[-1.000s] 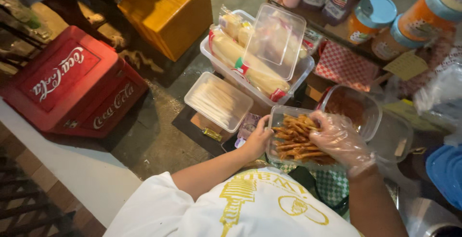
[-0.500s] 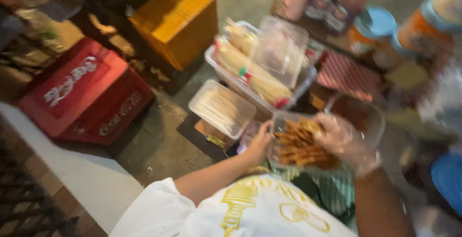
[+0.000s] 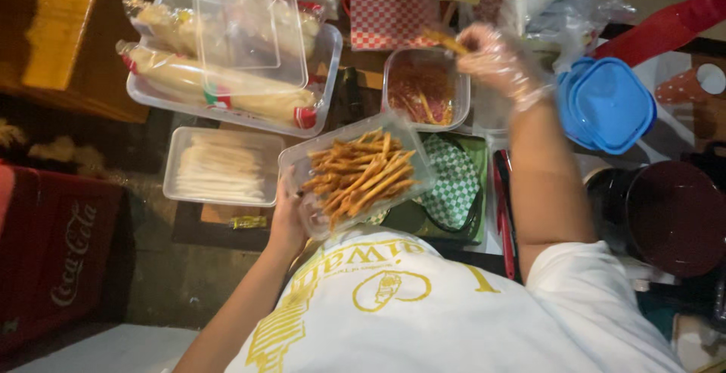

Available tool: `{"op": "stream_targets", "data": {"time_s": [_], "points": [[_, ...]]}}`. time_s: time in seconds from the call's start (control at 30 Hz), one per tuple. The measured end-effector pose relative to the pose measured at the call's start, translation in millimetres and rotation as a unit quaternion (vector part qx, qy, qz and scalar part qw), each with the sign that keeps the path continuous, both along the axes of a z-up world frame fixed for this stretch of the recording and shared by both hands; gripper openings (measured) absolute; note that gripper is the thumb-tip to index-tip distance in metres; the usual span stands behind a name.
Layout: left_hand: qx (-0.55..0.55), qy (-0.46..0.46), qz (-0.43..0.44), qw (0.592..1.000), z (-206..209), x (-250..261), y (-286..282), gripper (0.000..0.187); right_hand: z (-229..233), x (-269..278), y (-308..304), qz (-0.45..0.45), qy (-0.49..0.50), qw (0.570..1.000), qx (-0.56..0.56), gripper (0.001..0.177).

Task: The person transfers french fries between plastic containers, occasionally dipping them into a sauce. They wear disposable gloves and handle the fries with both hands, moving them from one container to another.

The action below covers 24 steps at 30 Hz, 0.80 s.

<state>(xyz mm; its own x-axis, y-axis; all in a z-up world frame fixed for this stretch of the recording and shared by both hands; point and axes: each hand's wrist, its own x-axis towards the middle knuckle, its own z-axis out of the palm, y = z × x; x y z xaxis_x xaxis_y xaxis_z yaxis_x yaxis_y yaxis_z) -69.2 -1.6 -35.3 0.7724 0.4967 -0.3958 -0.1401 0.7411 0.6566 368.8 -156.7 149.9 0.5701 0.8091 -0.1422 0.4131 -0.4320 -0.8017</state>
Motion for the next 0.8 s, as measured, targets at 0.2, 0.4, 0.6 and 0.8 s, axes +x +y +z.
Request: {"op": "stream_targets", "data": {"time_s": [0.2, 0.4, 0.6, 0.8], "points": [[0.046, 0.016, -0.022, 0.999, -0.4, -2.6, 2.8, 0.075, -90.3, -0.7, 7.5, -0.026, -0.203, 0.978, 0.026, 0.039], [0.050, -0.046, -0.039, 0.997, 13.0, 17.6, 4.6, 0.072, -32.0, -43.5, -7.2, -0.062, -0.192, 0.974, 0.106, 0.043], [0.090, -0.009, -0.082, 0.993, 32.1, 47.1, 3.5, 0.071, 50.5, -131.7, -4.4, 0.119, 0.077, 0.979, 0.144, 0.036], [0.068, -0.036, -0.079, 0.994, 38.5, 58.1, -2.5, 0.067, 75.3, -148.7, 0.7, 0.340, -0.170, 0.923, 0.064, 0.031]]}}
